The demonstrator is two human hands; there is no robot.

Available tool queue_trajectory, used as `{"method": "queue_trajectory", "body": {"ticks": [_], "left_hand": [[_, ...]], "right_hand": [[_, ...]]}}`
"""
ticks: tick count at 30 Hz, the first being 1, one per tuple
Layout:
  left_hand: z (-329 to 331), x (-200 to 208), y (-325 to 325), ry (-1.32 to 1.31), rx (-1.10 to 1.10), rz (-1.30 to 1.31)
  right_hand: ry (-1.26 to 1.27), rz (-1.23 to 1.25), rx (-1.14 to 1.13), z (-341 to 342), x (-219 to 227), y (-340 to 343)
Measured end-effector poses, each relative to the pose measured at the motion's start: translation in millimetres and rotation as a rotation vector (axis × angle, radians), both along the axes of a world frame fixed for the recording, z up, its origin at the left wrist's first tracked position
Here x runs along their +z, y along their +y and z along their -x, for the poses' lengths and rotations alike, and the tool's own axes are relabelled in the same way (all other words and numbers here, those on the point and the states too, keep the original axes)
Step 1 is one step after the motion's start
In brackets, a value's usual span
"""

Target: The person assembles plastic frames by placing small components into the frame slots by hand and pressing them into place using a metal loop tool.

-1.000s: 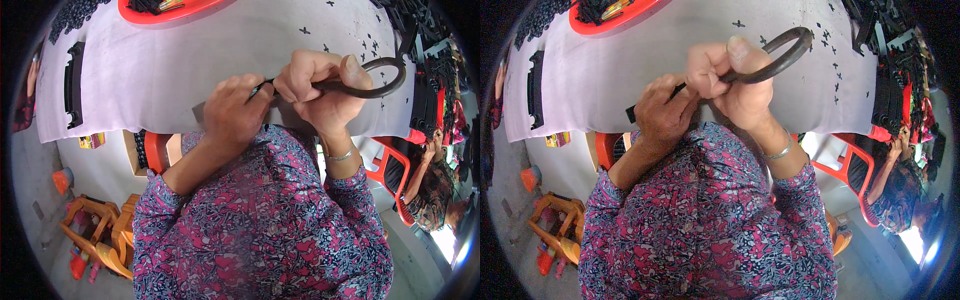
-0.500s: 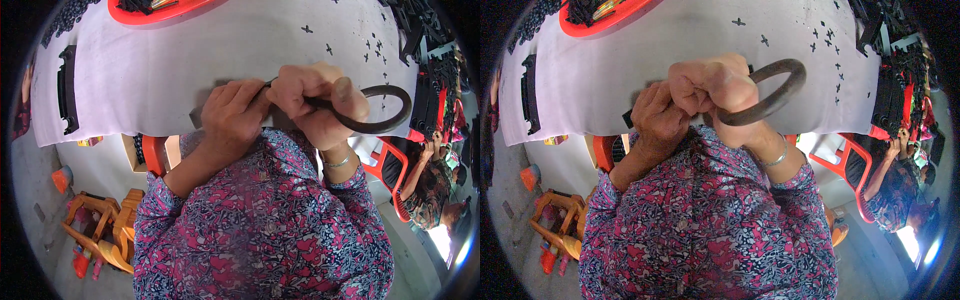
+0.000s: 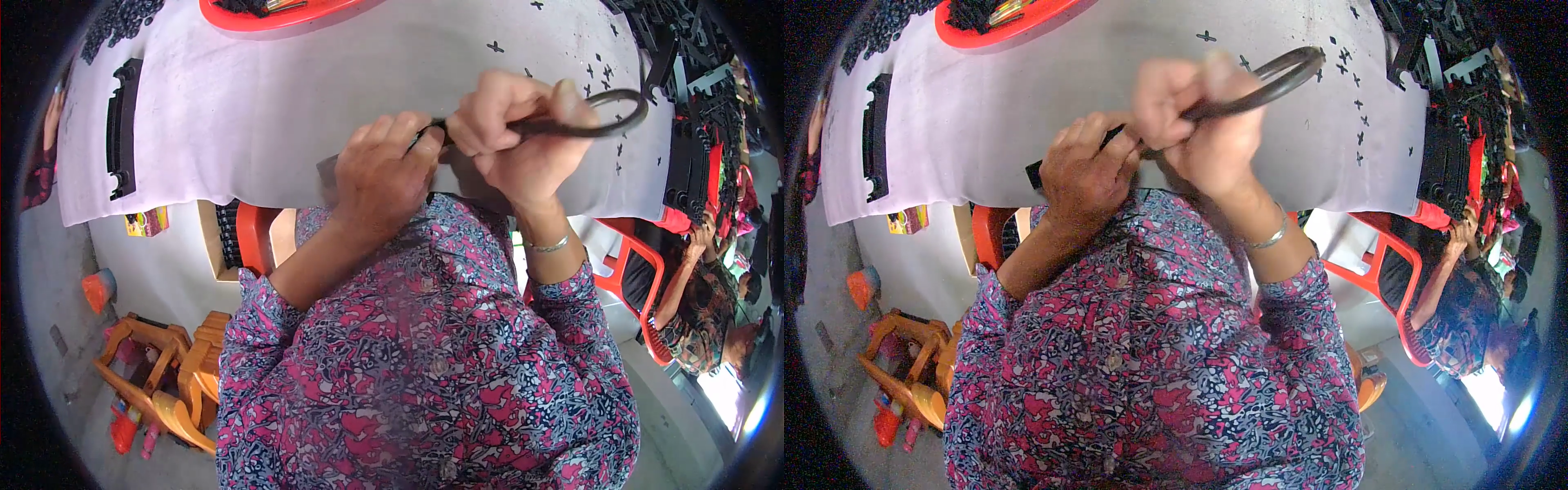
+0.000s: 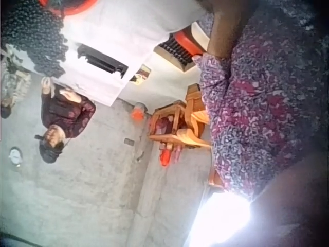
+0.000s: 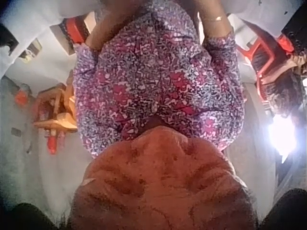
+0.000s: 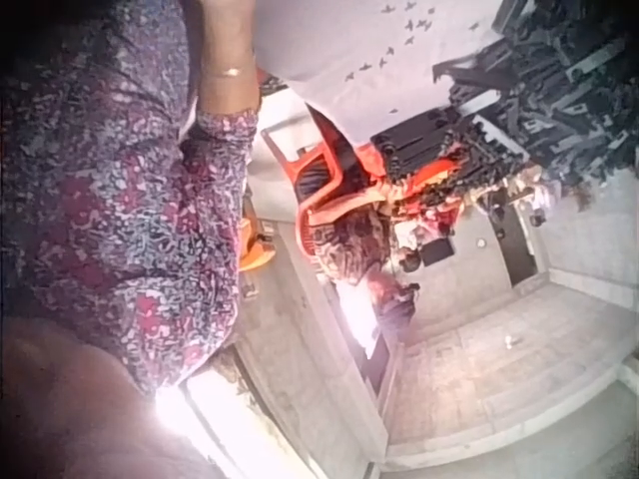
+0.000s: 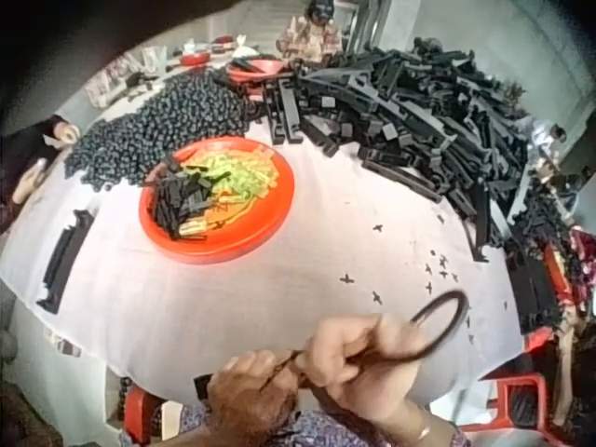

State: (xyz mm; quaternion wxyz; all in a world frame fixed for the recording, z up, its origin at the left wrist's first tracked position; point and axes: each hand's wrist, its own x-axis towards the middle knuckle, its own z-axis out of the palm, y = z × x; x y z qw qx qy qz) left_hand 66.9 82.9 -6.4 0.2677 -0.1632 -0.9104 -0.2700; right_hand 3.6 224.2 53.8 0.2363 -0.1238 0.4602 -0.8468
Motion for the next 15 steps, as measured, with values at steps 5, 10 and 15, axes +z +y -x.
{"method": "queue_trajectory", "body": {"ticks": [5,10,15], "left_hand": [[-2,-3,0,0.034,0.032,0.002],[3,-2,2,0.098,0.047,0.027],[3,-1,2,0.058,0.040,0.042]], "right_hand": [[-0.069,0.248,-0.016,11,-12,14],[-0.093,0.282,-0.036,15,-13,18],[-0.112,0.306,-0.058,15,-14,16]]}}
